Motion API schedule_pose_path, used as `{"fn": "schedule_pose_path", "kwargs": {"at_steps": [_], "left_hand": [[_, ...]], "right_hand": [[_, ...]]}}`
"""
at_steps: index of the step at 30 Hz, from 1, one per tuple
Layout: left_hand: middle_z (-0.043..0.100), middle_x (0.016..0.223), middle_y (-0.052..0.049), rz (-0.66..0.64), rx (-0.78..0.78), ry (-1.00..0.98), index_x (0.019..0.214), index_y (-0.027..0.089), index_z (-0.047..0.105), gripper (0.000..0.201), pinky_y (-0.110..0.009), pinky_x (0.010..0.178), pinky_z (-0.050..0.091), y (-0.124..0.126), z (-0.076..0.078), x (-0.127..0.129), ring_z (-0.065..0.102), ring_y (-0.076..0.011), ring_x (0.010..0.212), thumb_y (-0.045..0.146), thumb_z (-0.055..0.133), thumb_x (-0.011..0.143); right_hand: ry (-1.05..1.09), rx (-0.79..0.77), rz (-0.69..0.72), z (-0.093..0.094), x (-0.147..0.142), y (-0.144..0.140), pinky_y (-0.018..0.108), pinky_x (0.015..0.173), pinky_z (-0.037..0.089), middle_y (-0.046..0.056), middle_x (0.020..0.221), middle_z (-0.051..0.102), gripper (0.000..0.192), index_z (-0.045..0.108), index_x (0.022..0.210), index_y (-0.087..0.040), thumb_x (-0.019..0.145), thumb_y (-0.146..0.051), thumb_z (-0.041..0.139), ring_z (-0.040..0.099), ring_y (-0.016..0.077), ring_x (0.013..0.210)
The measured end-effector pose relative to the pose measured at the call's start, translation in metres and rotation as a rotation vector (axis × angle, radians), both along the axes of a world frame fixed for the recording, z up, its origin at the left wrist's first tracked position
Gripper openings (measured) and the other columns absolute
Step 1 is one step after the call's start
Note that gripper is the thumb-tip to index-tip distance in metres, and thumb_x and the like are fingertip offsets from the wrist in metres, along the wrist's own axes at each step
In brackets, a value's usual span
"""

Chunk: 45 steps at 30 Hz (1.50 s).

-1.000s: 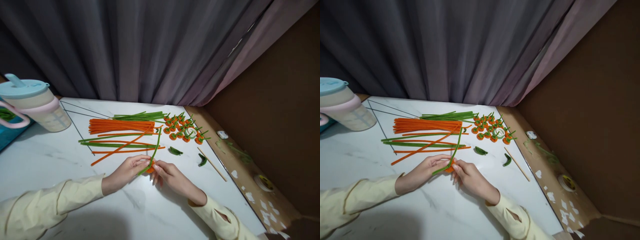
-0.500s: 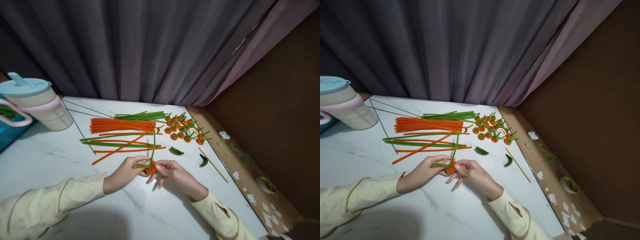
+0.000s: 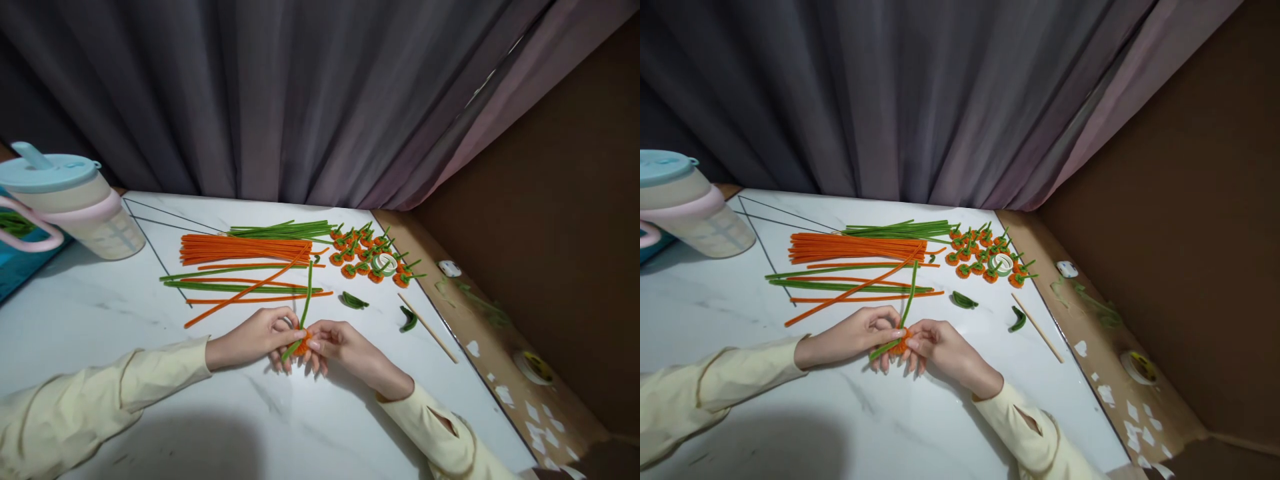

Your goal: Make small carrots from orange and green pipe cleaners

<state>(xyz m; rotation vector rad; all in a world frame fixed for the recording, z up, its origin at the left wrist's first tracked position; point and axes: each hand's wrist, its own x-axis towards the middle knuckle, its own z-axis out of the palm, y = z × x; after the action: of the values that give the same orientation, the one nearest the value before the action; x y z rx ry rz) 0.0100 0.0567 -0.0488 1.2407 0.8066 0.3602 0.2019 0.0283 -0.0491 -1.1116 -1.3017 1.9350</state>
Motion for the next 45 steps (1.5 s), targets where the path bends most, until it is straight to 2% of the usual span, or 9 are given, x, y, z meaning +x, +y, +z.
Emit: {"fn": "schedule_pose_path", "kwargs": {"at_steps": [6, 10, 15, 22, 34, 45], "left_hand": [[0.061, 0.057, 0.004, 0.03, 0.024, 0.008, 0.08, 0.018, 0.043, 0.034, -0.021, 0.042, 0.048, -0.001, -0.003, 0.001, 0.061, -0.0119, 0.044, 0.049, 0.057, 0.081], [0.06, 0.057, 0.004, 0.019, 0.047, -0.013, 0.08, 0.018, 0.042, 0.032, -0.02, 0.044, 0.048, -0.001, -0.005, 0.001, 0.061, -0.0112, 0.046, 0.047, 0.055, 0.083], [0.06, 0.057, 0.005, 0.005, 0.071, -0.022, 0.08, 0.018, 0.041, 0.03, -0.022, 0.045, 0.049, -0.002, -0.006, 0.0, 0.06, -0.011, 0.046, 0.045, 0.053, 0.085], [0.06, 0.059, 0.005, -0.019, 0.116, -0.033, 0.081, 0.018, 0.042, 0.027, -0.024, 0.047, 0.049, -0.003, -0.006, -0.001, 0.061, -0.012, 0.048, 0.042, 0.052, 0.087], [0.057, 0.059, 0.006, 0.002, 0.153, -0.011, 0.081, 0.019, 0.042, 0.026, -0.024, 0.046, 0.049, -0.006, -0.011, 0.001, 0.059, -0.012, 0.047, 0.043, 0.051, 0.086], [0.058, 0.06, 0.005, 0.027, 0.14, -0.006, 0.082, 0.019, 0.041, 0.028, -0.024, 0.047, 0.049, -0.006, -0.007, 0.001, 0.059, -0.0117, 0.048, 0.046, 0.05, 0.086]], "right_hand": [[0.136, -0.146, 0.022, 0.003, 0.009, 0.004, 0.019, 0.046, 0.045, 0.007, 0.07, 0.065, 0.034, 0.065, 0.088, -0.007, 0.077, -0.039, 0.068, 0.061, 0.0115, 0.057], [0.17, -0.228, -0.012, 0.0, 0.009, 0.005, 0.017, 0.045, 0.044, 0.006, 0.067, 0.064, 0.03, 0.068, 0.084, -0.007, 0.076, -0.035, 0.07, 0.057, 0.0083, 0.051], [0.184, -0.289, -0.048, -0.003, 0.008, 0.004, 0.016, 0.042, 0.042, 0.002, 0.06, 0.062, 0.027, 0.068, 0.082, -0.007, 0.072, -0.031, 0.074, 0.052, 0.0054, 0.045], [0.186, -0.332, -0.071, -0.007, 0.008, 0.006, 0.015, 0.038, 0.037, 0.002, 0.06, 0.064, 0.024, 0.066, 0.076, -0.008, 0.066, -0.027, 0.078, 0.049, 0.004, 0.041], [0.133, -0.251, -0.119, -0.002, 0.002, 0.005, 0.017, 0.036, 0.038, 0.002, 0.057, 0.064, 0.028, 0.065, 0.073, -0.008, 0.062, -0.03, 0.08, 0.049, 0.006, 0.041], [0.101, -0.177, -0.16, -0.002, -0.001, 0.004, 0.018, 0.036, 0.038, 0.001, 0.055, 0.063, 0.031, 0.064, 0.07, -0.01, 0.062, -0.035, 0.079, 0.048, 0.0057, 0.039]]}}
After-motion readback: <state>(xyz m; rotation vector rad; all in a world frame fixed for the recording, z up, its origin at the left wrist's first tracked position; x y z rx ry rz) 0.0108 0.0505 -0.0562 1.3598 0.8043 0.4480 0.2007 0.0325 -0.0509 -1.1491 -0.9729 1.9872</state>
